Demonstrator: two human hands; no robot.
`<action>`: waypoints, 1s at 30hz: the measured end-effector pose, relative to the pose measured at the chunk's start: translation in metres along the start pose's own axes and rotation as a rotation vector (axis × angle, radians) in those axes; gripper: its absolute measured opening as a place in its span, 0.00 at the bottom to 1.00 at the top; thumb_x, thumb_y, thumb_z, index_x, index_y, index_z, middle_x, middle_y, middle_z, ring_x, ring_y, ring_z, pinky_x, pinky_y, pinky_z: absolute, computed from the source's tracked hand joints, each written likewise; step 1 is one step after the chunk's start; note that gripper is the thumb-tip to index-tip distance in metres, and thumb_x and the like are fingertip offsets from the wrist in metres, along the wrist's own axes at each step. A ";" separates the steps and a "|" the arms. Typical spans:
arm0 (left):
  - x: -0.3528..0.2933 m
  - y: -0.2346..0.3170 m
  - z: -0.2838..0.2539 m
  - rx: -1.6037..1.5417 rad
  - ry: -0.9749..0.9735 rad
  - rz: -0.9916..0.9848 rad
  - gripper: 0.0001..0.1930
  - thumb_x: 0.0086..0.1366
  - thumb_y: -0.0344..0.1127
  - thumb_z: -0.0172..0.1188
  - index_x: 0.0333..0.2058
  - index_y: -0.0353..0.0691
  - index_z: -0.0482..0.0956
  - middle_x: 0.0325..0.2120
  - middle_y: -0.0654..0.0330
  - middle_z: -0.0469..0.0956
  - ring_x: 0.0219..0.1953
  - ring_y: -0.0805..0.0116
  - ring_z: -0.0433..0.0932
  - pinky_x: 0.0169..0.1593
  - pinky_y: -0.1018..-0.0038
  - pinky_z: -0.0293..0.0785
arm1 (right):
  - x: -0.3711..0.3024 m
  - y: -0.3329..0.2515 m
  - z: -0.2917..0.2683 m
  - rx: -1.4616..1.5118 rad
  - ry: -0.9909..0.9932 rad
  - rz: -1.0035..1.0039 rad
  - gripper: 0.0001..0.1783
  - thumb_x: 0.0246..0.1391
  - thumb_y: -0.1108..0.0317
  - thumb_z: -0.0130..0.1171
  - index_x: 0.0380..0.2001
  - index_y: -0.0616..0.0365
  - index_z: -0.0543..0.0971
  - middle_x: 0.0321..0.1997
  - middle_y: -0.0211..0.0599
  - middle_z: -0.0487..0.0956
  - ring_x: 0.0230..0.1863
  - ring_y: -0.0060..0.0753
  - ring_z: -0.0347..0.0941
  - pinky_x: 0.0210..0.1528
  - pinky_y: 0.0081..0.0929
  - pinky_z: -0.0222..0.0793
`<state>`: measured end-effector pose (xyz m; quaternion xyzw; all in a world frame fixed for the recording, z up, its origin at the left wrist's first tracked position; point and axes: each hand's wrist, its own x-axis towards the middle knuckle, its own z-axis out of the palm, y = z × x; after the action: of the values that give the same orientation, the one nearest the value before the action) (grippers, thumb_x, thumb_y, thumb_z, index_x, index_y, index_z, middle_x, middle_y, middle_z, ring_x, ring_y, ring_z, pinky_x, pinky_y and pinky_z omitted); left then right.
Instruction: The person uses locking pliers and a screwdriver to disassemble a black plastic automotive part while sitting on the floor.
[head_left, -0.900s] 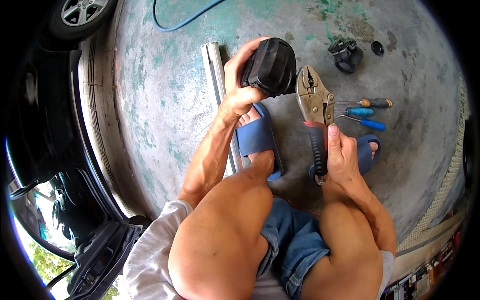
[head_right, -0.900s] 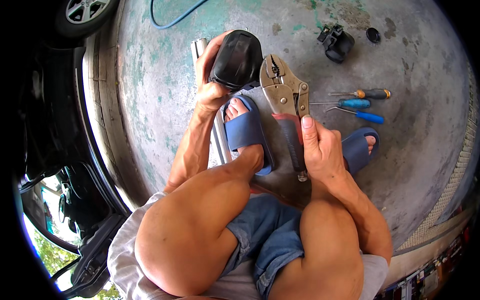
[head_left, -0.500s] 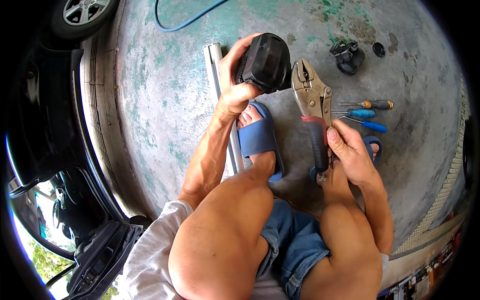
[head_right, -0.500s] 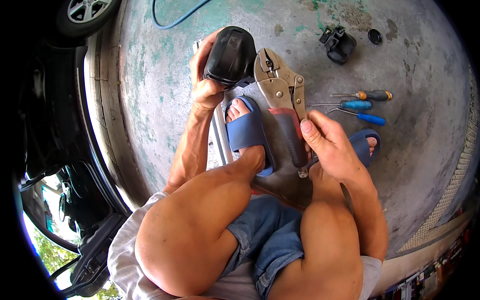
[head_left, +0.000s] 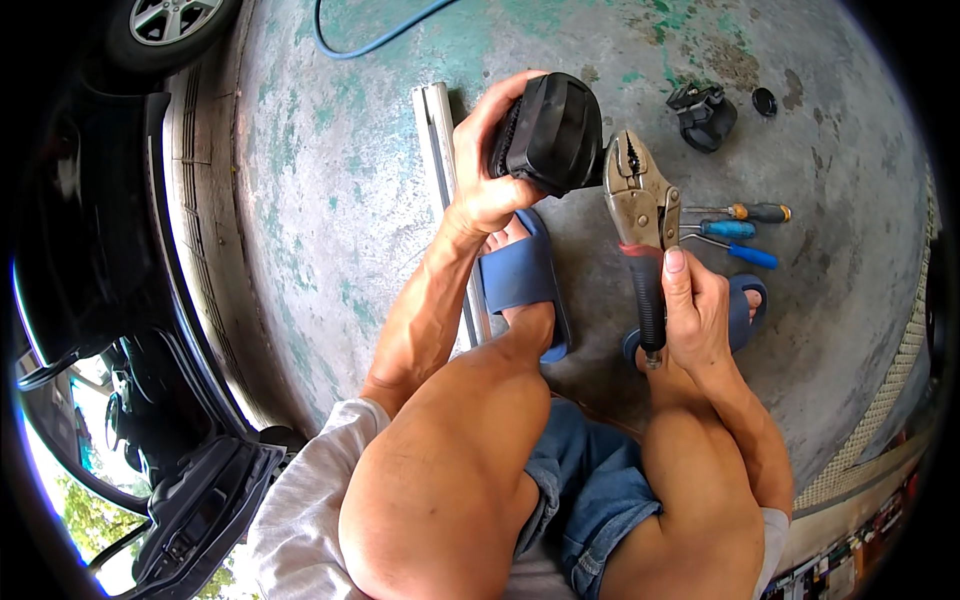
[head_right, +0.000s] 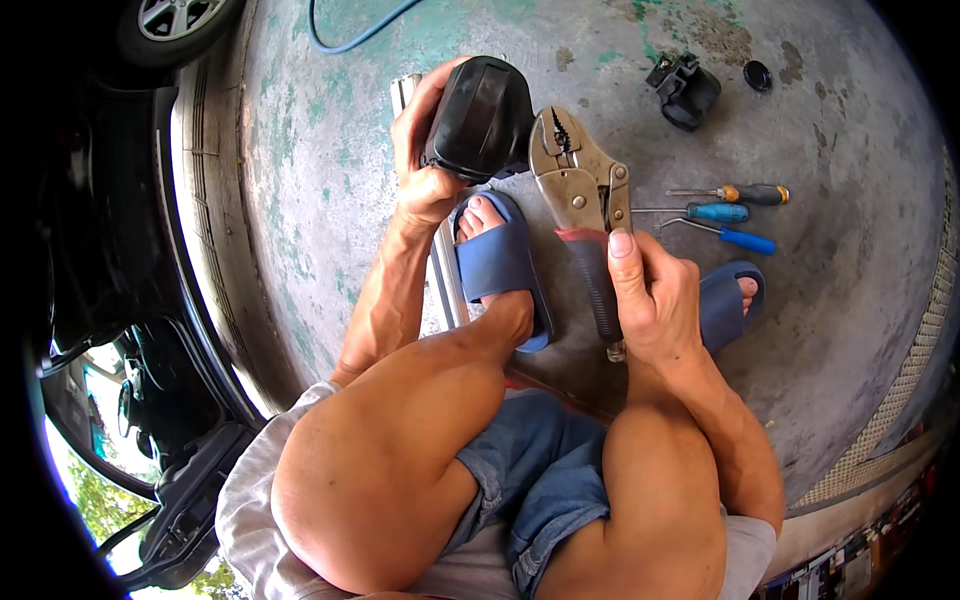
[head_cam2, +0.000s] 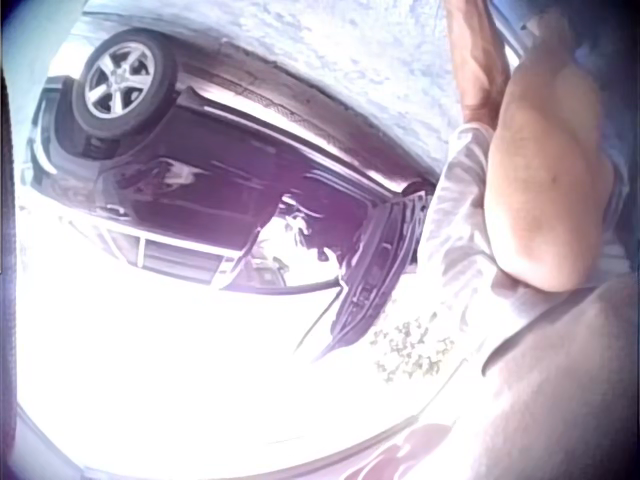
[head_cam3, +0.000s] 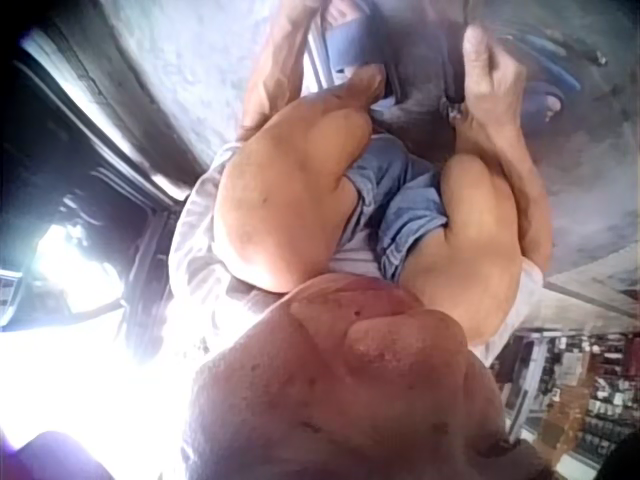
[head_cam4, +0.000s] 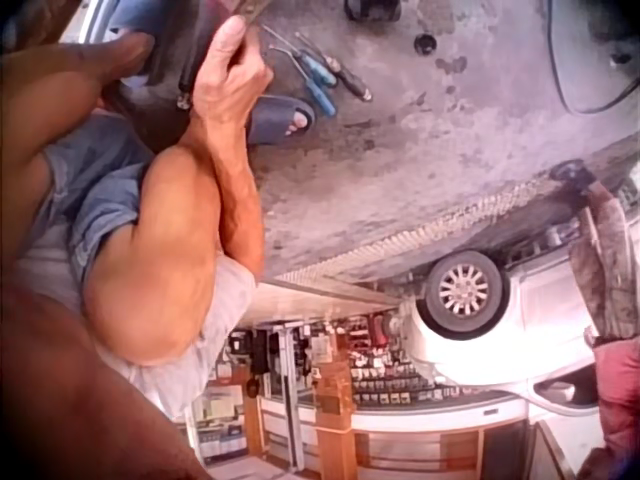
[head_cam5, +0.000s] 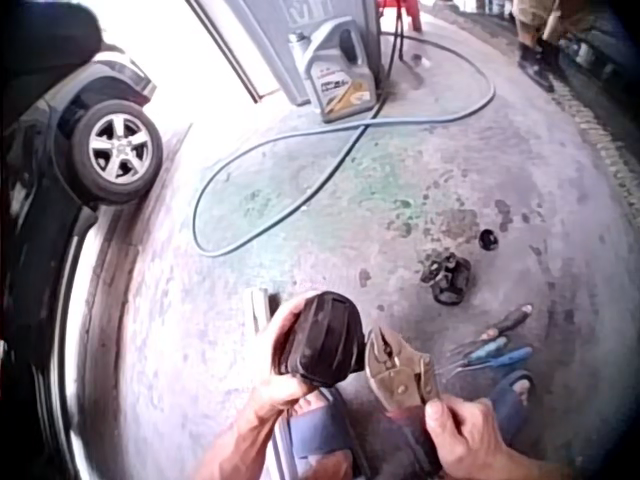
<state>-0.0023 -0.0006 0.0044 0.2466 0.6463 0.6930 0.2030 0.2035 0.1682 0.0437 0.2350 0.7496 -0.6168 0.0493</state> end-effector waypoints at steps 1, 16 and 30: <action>-0.001 0.001 -0.001 0.003 0.001 0.000 0.51 0.35 0.53 0.68 0.58 0.25 0.71 0.51 0.52 0.77 0.53 0.63 0.78 0.60 0.68 0.71 | 0.001 -0.001 0.000 -0.028 -0.012 0.001 0.30 0.74 0.49 0.40 0.45 0.64 0.84 0.17 0.24 0.69 0.20 0.17 0.63 0.24 0.24 0.58; 0.008 0.008 -0.002 -0.020 -0.002 -0.043 0.50 0.37 0.51 0.63 0.60 0.24 0.69 0.52 0.48 0.78 0.54 0.59 0.78 0.61 0.67 0.72 | -0.006 0.003 -0.013 -0.090 -0.277 0.078 0.29 0.61 0.44 0.63 0.28 0.66 0.80 0.14 0.42 0.68 0.17 0.28 0.63 0.24 0.34 0.62; 0.012 -0.007 0.008 -0.401 0.107 -0.120 0.41 0.41 0.37 0.57 0.60 0.30 0.70 0.49 0.55 0.80 0.49 0.65 0.79 0.55 0.72 0.74 | -0.021 0.024 -0.059 0.010 -0.377 -0.022 0.16 0.54 0.64 0.71 0.37 0.67 0.82 0.19 0.32 0.73 0.21 0.19 0.64 0.27 0.20 0.61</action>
<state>-0.0073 0.0142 -0.0016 0.1253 0.5188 0.8066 0.2541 0.2451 0.2215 0.0434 0.1076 0.7266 -0.6540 0.1810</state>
